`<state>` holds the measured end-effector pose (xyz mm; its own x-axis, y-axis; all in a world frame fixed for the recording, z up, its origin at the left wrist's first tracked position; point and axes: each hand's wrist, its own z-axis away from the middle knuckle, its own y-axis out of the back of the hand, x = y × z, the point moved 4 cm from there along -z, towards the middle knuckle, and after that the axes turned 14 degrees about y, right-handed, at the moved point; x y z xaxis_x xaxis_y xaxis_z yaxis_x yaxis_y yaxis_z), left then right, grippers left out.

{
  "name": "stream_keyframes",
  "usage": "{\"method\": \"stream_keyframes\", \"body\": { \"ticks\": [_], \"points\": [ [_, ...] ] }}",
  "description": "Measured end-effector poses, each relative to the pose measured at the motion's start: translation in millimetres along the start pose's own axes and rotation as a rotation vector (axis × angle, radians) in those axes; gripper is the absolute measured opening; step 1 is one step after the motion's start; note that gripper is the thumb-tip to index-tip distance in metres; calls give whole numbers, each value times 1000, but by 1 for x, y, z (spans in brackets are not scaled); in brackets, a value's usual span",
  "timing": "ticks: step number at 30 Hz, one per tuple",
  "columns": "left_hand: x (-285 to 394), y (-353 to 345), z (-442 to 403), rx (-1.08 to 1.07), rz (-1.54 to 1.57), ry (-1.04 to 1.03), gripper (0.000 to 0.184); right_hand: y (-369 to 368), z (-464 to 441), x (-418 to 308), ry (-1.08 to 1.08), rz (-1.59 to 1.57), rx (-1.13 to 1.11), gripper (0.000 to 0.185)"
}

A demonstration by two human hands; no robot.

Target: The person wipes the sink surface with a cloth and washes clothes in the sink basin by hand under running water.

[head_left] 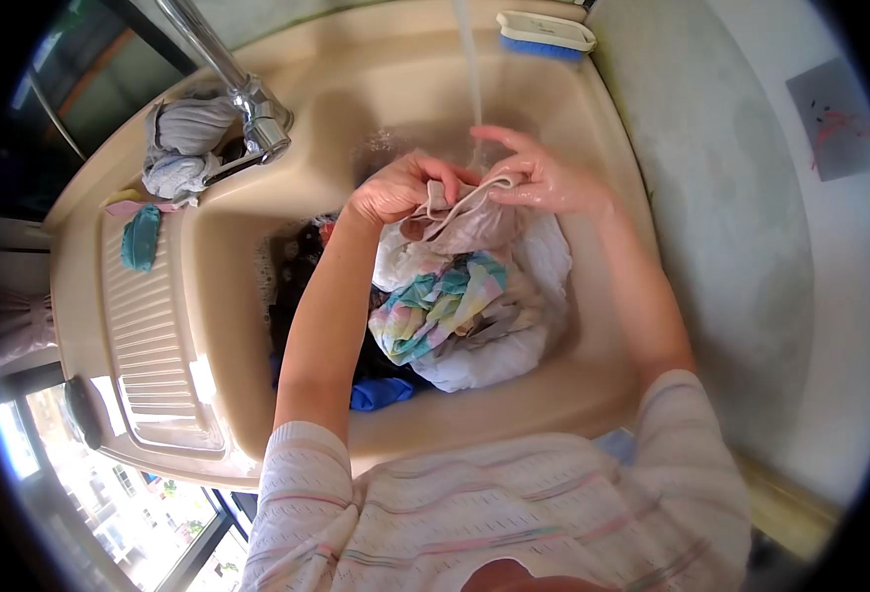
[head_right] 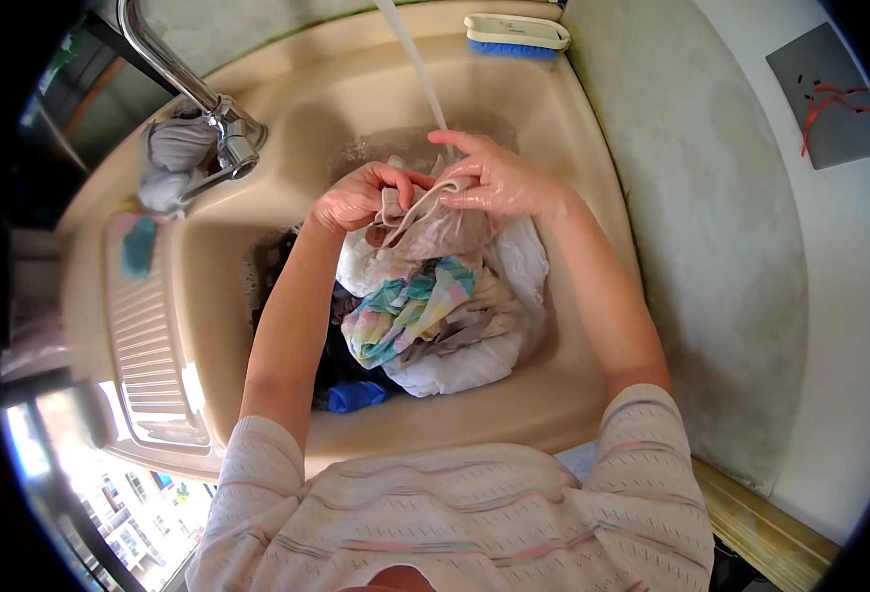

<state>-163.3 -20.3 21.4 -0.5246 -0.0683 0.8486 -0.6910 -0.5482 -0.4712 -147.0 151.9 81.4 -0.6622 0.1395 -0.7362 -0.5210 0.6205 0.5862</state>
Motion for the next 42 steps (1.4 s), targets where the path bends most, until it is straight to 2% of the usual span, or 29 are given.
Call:
{"method": "stream_keyframes", "body": {
  "ticks": [3,5,8,11,12,15,19,20,22,23,26,29,30,32,34,37,40,42],
  "points": [
    [5,-11,1,-43,-78,7,2,-6,-3,13,-204,-306,-86,22],
    [3,-11,4,-44,-187,2,4,-11,-5,17,-287,-398,-191,22],
    [-4,0,14,239,278,-137,27,-3,-8,25,-311,-117,-178,20],
    [-16,4,25,432,270,-49,48,3,-5,27,-402,-314,27,18],
    [-18,1,22,475,-122,1,58,4,-7,27,-364,-324,48,17],
    [-25,7,18,682,-325,119,56,8,-12,25,-244,-356,110,22],
    [-14,26,7,871,-276,114,46,26,-18,25,-336,-107,211,42],
    [-10,25,1,892,-97,52,39,28,-20,22,-361,-77,251,47],
    [16,-7,-1,740,192,8,35,28,-27,12,-374,-124,304,60],
    [26,-20,-3,660,334,-15,33,22,-29,11,-333,-40,300,63],
    [13,-20,-23,580,372,8,35,-2,-26,27,-184,210,322,73],
    [-35,-7,-38,582,332,168,37,-30,-3,73,-576,236,318,59],
    [-56,-1,-40,586,300,232,38,-51,13,102,-592,297,314,51],
    [-94,10,-43,540,377,183,38,-81,33,139,-619,375,294,40],
    [-97,5,-37,571,394,188,38,-92,42,143,-650,412,268,35],
    [-77,9,-21,613,155,207,44,-64,40,145,-743,481,248,35],
    [-41,16,1,684,-364,-24,59,-23,10,110,-569,-24,248,38],
    [7,-13,16,659,-523,-83,72,0,-22,38,-420,-369,217,36]
  ]
}}
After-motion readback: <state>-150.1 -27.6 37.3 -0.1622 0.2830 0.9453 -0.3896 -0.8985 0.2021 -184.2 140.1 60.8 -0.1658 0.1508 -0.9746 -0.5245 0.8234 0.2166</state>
